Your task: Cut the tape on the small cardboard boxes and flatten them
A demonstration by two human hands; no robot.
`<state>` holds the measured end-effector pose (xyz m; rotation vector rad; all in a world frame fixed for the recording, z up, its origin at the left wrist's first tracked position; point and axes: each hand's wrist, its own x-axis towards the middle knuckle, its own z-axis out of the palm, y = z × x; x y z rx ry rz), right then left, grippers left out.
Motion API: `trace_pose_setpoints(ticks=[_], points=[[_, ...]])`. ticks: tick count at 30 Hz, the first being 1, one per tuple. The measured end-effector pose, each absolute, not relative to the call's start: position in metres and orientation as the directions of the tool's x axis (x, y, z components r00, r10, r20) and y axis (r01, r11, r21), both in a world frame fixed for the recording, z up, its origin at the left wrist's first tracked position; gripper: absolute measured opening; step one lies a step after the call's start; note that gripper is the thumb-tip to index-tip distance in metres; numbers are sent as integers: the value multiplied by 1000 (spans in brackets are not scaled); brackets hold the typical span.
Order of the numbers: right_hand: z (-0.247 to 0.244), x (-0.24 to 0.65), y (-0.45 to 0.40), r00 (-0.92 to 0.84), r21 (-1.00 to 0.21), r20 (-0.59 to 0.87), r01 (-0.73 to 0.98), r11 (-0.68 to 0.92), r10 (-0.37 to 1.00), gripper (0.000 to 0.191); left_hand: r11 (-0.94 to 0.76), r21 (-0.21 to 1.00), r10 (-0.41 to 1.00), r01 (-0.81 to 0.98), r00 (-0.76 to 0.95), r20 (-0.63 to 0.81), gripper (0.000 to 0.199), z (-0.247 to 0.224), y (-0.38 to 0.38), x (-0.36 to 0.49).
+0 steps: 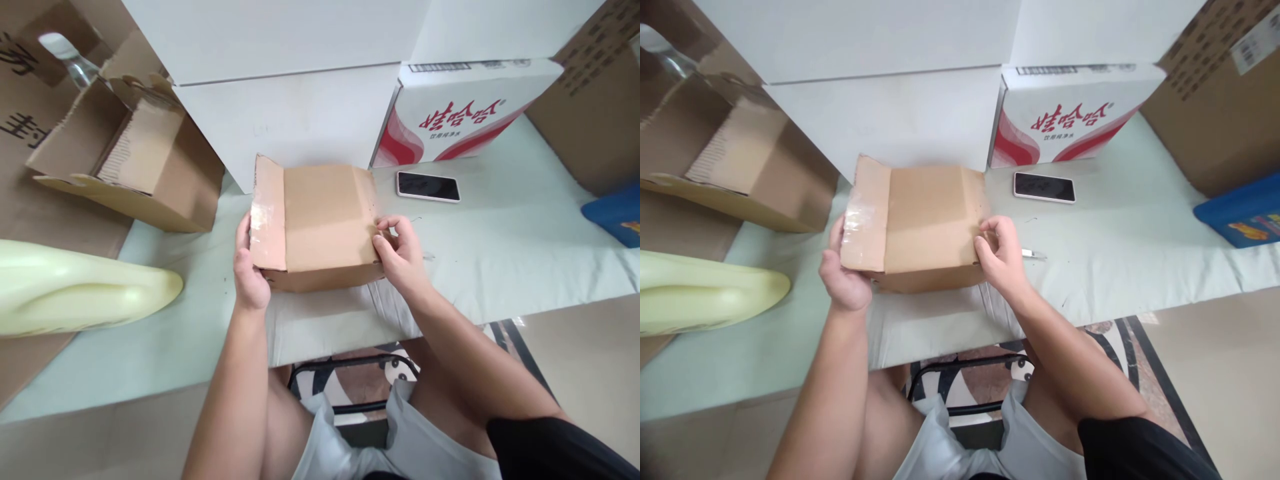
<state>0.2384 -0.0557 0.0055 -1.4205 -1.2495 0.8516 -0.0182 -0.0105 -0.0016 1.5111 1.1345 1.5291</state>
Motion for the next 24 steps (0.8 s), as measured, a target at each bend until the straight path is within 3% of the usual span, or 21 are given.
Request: trace_pose_setpoints(ticks=[11, 24], points=[[5, 234, -54, 251, -928, 246, 339, 153, 936, 2, -423, 906, 903, 12, -71, 423, 73, -8, -7, -22], [1, 233, -55, 245, -932, 229, 335, 139, 942, 1, -387, 921, 918, -41, -109, 381, 64, -17, -7, -18]])
